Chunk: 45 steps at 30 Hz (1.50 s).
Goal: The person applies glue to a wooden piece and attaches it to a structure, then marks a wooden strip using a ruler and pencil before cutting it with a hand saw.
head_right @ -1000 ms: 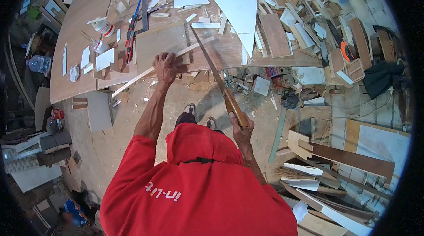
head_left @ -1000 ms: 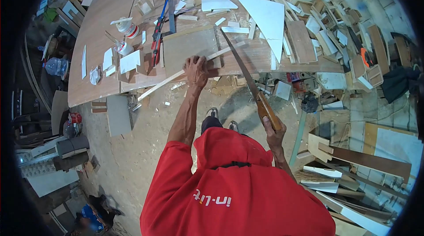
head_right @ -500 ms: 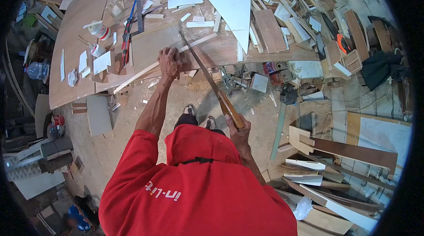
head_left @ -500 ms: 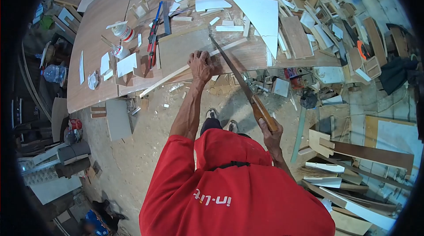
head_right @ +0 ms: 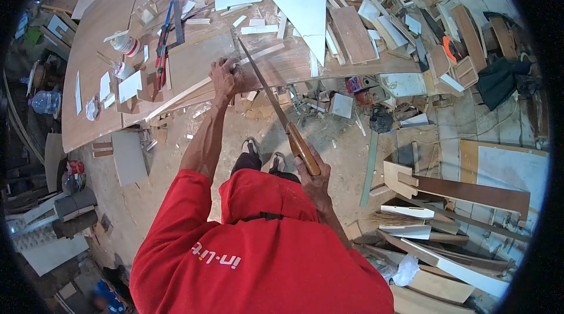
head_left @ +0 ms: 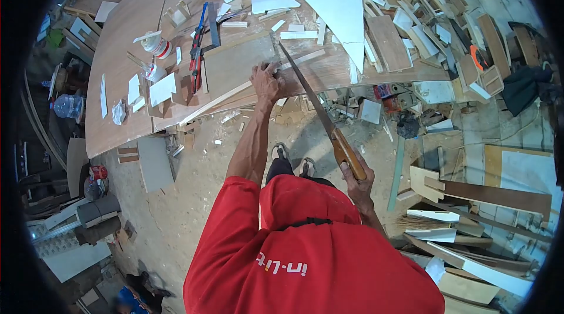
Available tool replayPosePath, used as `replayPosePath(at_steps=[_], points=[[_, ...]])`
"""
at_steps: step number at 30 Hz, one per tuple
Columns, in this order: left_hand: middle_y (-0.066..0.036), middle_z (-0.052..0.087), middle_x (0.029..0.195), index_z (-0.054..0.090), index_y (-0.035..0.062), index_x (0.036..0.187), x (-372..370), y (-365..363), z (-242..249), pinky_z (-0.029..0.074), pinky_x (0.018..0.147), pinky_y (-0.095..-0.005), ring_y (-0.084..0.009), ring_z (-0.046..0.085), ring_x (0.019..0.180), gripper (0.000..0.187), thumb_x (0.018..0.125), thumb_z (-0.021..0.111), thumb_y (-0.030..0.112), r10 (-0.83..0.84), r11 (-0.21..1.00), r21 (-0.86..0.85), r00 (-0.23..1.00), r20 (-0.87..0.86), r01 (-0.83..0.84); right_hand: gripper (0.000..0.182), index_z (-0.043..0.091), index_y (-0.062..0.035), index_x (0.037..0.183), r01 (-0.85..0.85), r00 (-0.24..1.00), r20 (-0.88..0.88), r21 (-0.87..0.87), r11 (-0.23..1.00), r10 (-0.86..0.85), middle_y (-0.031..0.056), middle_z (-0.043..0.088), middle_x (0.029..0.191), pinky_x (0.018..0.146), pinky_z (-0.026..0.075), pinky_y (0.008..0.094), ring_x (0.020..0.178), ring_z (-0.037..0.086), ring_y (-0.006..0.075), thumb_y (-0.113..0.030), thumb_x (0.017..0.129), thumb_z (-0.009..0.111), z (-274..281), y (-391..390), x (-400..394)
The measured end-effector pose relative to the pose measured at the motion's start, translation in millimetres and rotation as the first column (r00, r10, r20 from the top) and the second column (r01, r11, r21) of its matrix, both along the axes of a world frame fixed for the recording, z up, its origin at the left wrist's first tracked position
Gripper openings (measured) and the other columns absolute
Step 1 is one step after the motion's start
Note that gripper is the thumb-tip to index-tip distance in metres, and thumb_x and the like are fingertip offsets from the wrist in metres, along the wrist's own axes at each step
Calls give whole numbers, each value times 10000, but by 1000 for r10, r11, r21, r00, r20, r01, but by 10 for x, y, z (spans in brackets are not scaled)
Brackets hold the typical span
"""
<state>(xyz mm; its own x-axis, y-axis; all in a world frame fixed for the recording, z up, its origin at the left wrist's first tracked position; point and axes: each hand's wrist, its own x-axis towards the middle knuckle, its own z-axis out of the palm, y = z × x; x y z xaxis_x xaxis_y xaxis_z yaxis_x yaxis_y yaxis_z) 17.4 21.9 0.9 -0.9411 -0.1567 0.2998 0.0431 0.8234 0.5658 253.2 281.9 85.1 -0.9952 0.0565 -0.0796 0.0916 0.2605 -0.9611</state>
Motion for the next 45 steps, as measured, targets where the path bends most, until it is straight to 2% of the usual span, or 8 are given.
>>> replayPosePath(at_steps=[3,8,15,17,30,38,42,45], points=[[-71,591,1087,687,210,1029,-46,43,-3,390,888,-469,-304,491,1047,306,726,648,191,73,997,3,997,39,-73,455,503,12,1315,8,998,69,-39,999,-5,67,655,811,594,462,241,651,531,84,-147,906,623,2,20,-11],[-67,617,1068,724,217,938,-143,93,96,411,886,-473,-319,524,1032,215,768,669,337,222,972,33,959,178,-231,448,506,19,1302,-35,986,-160,77,996,47,101,668,868,605,480,247,670,560,94,-114,890,622,-27,8,-56],[-73,626,1051,740,229,901,-214,118,117,426,871,-478,-331,535,1021,275,737,674,439,283,959,-34,934,216,-282,447,513,31,1286,-47,995,-86,117,992,58,155,674,883,620,495,251,699,602,106,-82,868,621,-66,60,-11],[-72,629,1050,742,234,895,-232,111,102,432,867,-476,-332,535,1026,293,727,666,461,288,957,-39,925,247,-287,436,525,33,1273,-2,979,-202,110,994,25,156,681,867,608,502,254,679,614,115,-71,860,621,-54,43,-4],[-98,567,1058,730,255,965,-246,86,35,415,840,-517,-343,495,1024,296,750,643,438,265,964,-61,927,267,-258,442,538,50,1255,-42,990,-123,158,987,62,167,683,842,603,508,255,670,631,125,-38,830,627,18,103,73],[-74,571,1063,728,274,965,-269,99,51,398,869,-524,-327,477,1058,282,739,639,418,277,960,-36,911,306,-279,442,536,52,1248,-49,990,-121,182,982,71,226,675,1000,623,532,281,722,687,194,-36,823,620,6,107,131],[-68,569,1072,726,276,970,-263,107,27,391,884,-522,-327,477,1063,286,733,646,415,286,958,-48,914,288,-284,443,529,42,1256,-42,984,-161,177,983,71,204,683,950,605,527,286,691,682,196,-38,828,612,32,12,15],[-69,565,1079,724,275,969,-275,100,36,394,879,-520,-325,477,1065,281,729,657,406,273,959,-15,915,297,-281,450,521,30,1268,-68,997,-11,164,984,71,180,680,875,581,524,304,649,672,199,-39,831,603,45,-8,-25]])
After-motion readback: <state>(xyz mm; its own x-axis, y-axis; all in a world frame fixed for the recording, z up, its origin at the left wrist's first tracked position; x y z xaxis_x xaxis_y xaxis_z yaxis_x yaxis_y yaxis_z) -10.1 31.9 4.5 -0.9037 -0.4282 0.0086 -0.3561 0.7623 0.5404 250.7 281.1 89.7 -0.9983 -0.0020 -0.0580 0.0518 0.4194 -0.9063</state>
